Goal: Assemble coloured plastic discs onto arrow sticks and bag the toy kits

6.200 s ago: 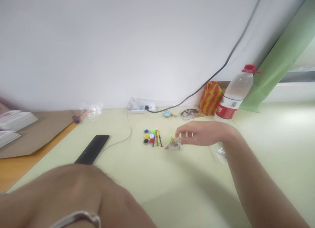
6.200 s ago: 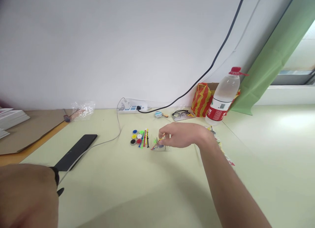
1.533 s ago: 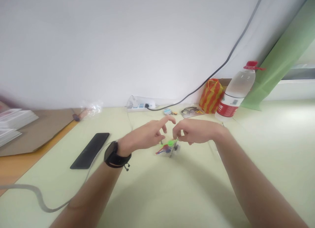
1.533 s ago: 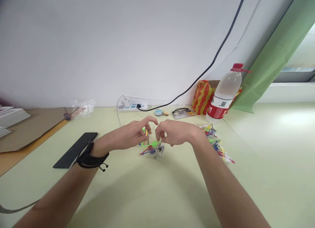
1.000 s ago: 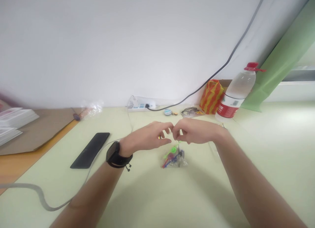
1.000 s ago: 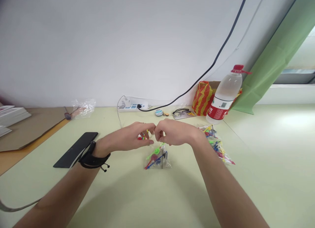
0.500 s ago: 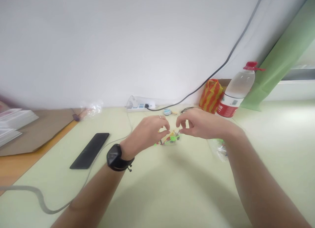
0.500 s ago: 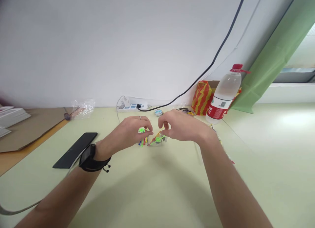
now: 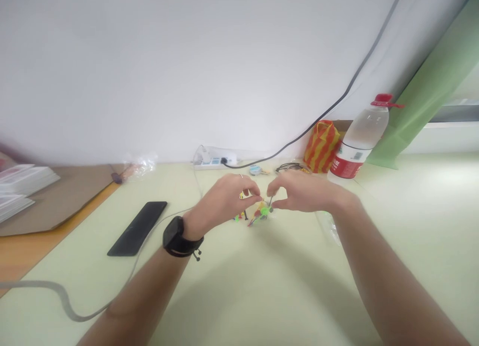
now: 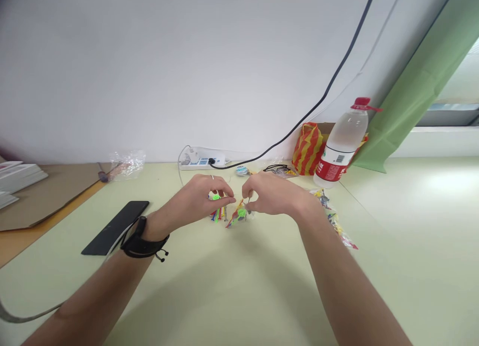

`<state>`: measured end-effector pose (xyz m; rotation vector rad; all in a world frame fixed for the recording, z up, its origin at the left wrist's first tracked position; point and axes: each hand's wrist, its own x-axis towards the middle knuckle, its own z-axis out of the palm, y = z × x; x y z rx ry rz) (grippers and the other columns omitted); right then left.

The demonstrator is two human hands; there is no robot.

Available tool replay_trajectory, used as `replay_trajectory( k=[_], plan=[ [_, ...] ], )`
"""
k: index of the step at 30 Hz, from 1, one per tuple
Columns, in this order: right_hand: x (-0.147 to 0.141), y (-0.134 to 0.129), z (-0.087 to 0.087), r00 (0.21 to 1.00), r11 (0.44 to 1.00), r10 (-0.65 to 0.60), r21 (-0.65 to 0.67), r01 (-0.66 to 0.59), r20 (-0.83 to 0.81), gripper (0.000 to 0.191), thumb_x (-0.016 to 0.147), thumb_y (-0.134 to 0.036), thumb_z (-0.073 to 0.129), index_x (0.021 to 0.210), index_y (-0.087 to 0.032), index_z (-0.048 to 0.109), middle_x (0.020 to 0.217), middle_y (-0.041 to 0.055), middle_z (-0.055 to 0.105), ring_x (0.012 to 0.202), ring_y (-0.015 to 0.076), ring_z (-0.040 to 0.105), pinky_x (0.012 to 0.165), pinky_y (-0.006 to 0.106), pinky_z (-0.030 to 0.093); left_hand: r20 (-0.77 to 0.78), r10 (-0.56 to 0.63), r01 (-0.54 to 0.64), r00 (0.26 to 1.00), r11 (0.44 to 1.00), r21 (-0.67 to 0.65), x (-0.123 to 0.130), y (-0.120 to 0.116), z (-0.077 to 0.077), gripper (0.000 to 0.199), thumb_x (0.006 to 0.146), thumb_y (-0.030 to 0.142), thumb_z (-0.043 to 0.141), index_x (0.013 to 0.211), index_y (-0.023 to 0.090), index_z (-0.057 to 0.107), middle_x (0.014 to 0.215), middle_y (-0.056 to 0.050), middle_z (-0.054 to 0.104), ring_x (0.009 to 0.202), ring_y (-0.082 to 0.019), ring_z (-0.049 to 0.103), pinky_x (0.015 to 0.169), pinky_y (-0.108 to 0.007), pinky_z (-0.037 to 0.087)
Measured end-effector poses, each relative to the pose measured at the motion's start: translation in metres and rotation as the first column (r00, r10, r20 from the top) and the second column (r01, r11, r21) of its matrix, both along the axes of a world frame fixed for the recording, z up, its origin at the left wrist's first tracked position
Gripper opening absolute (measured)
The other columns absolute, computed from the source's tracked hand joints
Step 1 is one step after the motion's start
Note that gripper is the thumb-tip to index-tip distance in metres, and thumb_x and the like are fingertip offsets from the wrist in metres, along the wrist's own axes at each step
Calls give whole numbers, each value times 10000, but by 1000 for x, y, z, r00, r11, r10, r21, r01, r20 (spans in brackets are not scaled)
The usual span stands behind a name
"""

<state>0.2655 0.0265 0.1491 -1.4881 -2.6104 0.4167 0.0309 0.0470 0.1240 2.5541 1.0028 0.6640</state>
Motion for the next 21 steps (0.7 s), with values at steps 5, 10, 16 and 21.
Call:
replay_trajectory(
  k=[5, 10, 16, 21],
  plan=[
    [2, -2, 5, 999, 998, -15, -57, 18, 43, 146, 857, -223, 621, 886, -228, 764, 911, 52, 718, 797, 204, 668, 643, 289, 408, 22, -7, 6, 1000, 1000, 29, 0, 1, 1, 146, 920, 290, 666, 822, 240, 761, 799, -2, 746, 761, -179, 675, 682, -294, 468],
    [0, -4, 6, 1000, 989, 16, -149, -14, 12, 142, 850, -163, 592, 859, -216, 723, 938, 34, 727, 671, 152, 674, 571, 265, 379, 23, -12, 13, 1000, 1000, -4, 0, 1, 0, 138, 918, 281, 660, 817, 235, 743, 790, 2, 738, 725, -169, 665, 669, -295, 470],
    [-1, -1, 4, 995, 961, 62, -265, -81, -81, 139, 873, -189, 587, 948, -224, 698, 1011, 23, 734, 651, 136, 708, 600, 246, 433, 7, -21, 22, 1000, 1000, -3, 0, -2, 3, 145, 924, 276, 646, 809, 233, 724, 772, 6, 727, 740, -173, 656, 668, -291, 455],
    [0, 1, 2, 992, 944, 88, -309, -112, -93, 97, 882, -215, 578, 887, -212, 675, 990, 21, 739, 622, 139, 703, 603, 256, 446, 7, -22, 22, 1000, 1000, -16, 0, -3, 4, 155, 929, 279, 636, 809, 227, 719, 765, -2, 727, 740, -181, 665, 653, -290, 447]
  ],
)
